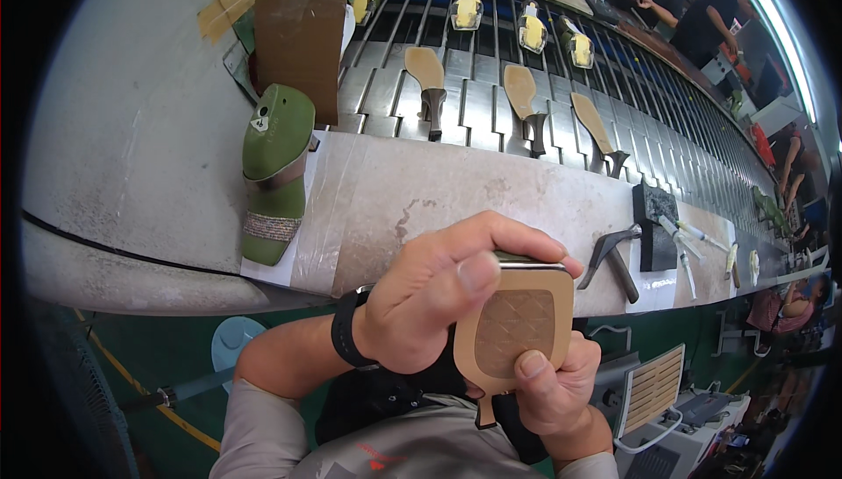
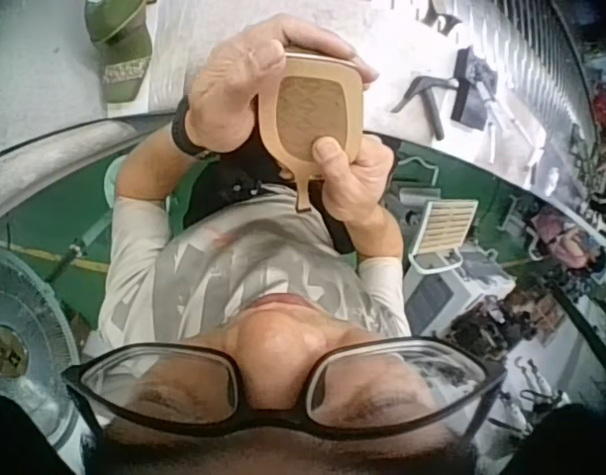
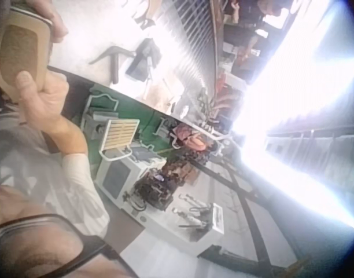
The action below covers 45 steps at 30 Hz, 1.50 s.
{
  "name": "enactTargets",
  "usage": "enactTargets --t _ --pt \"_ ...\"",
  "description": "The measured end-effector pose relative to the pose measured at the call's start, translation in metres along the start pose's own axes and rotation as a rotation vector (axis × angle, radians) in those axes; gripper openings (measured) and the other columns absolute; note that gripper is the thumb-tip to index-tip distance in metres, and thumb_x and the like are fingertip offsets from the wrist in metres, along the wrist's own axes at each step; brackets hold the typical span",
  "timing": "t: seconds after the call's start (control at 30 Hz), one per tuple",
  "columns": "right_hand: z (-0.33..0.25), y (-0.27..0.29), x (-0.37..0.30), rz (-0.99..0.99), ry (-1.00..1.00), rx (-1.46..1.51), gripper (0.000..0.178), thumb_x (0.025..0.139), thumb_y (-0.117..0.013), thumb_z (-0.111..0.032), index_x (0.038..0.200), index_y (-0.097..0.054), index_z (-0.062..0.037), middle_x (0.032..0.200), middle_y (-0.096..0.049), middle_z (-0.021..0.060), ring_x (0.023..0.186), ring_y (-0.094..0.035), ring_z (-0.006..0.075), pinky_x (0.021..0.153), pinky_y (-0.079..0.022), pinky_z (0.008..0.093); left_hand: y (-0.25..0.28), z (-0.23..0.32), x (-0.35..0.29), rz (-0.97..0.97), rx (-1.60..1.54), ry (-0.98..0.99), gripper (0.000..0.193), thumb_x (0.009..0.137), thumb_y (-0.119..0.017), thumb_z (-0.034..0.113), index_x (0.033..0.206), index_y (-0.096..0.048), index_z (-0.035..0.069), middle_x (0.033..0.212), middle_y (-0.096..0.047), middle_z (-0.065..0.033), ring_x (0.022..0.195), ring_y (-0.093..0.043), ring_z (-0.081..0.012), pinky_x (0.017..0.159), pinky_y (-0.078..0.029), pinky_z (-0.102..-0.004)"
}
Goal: The person assembles high-heeled shoes by fitting soles onto lasted uppers, hammering the edges with a hammer, injecting adhesive along the seams with a syringe, and placing the shoes onto a conveyor belt.
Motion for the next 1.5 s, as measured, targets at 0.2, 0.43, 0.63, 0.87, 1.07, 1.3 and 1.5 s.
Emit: enactTargets --t 0.2,0.43,0.63,0.87,1.07,1.3,1.5 --pt "0.002 0.019 0.026 0.147 -0.235 0.140 0.043 0.111 -0.057 -0.028 0.113 -0.069 0.0129 0.089 -0.077 0.0203 0.068 -0.075 0.0218 0.057 -0.063 0.0315 0.024 -0.010 0.037 -0.010 -0.027 0.029 0.073 0.115 -0.033 0.054 0.145 -0.052 -0.010 0.145 -0.060 -0.0324 0.135 -0.062 -0.0391 0.114 -0.051 -0.0498" --pt "-0.004 0.050 0.056 0.111 -0.177 0.266 0.045 0.113 -0.054 -0.030 0.124 -0.063 0.0132 0.093 -0.075 0.0208 0.069 -0.075 0.0214 0.056 -0.065 0.0307 0.034 -0.021 0.062 0.055 -0.016 -0.027 0.062 0.116 -0.043 0.046 0.149 -0.051 -0.006 0.140 -0.066 -0.0188 0.128 -0.066 -0.0219 0.113 -0.052 -0.0377" --pt "-0.004 0.058 0.055 0.108 -0.110 0.180 0.042 0.112 -0.054 -0.027 0.123 -0.064 0.0131 0.095 -0.075 0.0205 0.067 -0.075 0.0202 0.054 -0.065 0.0288 0.032 -0.019 0.064 0.054 0.039 -0.065 0.058 0.115 -0.050 0.041 0.149 -0.052 -0.006 0.137 -0.068 -0.0151 0.126 -0.066 -0.0175 0.110 -0.053 -0.0344" --pt "-0.009 0.062 0.053 0.143 -0.113 0.128 0.041 0.112 -0.055 -0.025 0.123 -0.064 0.0130 0.094 -0.075 0.0198 0.066 -0.074 0.0197 0.053 -0.065 0.0282 0.028 -0.017 0.056 0.082 0.090 -0.069 0.060 0.107 -0.061 0.027 0.155 -0.045 -0.005 0.143 -0.062 -0.0138 0.128 -0.063 -0.0183 0.112 -0.050 -0.0346" --pt "-0.008 0.054 0.039 0.135 -0.168 0.008 0.047 0.113 -0.053 -0.032 0.122 -0.065 0.0131 0.089 -0.075 0.0193 0.067 -0.073 0.0198 0.057 -0.063 0.0308 0.021 -0.017 0.038 0.009 0.215 -0.043 0.079 0.097 -0.069 0.034 0.158 -0.037 -0.005 0.155 -0.053 -0.0208 0.143 -0.052 -0.0260 0.121 -0.040 -0.0403" --pt "-0.018 0.012 -0.013 0.031 0.146 -0.311 0.045 0.113 -0.051 -0.030 0.092 -0.072 0.0043 0.068 -0.069 0.0095 0.055 -0.065 0.0205 0.055 -0.052 0.0327 -0.004 0.008 -0.024 -0.037 0.426 -0.147 0.061 0.113 -0.049 0.040 0.147 -0.049 -0.010 0.139 -0.062 -0.0380 0.123 -0.070 -0.0386 0.106 -0.056 -0.0483" --pt "-0.027 -0.015 -0.010 -0.034 0.248 -0.419 0.030 0.107 -0.064 -0.020 0.085 -0.068 0.0007 0.063 -0.057 0.0094 0.049 -0.054 0.0262 0.050 -0.044 0.0367 0.000 0.025 -0.051 0.182 0.298 -0.120 0.041 0.111 -0.050 0.024 0.137 -0.050 -0.007 0.126 -0.067 -0.0387 0.121 -0.071 -0.0424 0.106 -0.057 -0.0548"
Point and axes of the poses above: each hand's wrist, its own x-axis towards the middle knuckle, its own y-axis out of the back of the hand, z = x × y, the point moved 10 cm from there along x, towards the middle knuckle
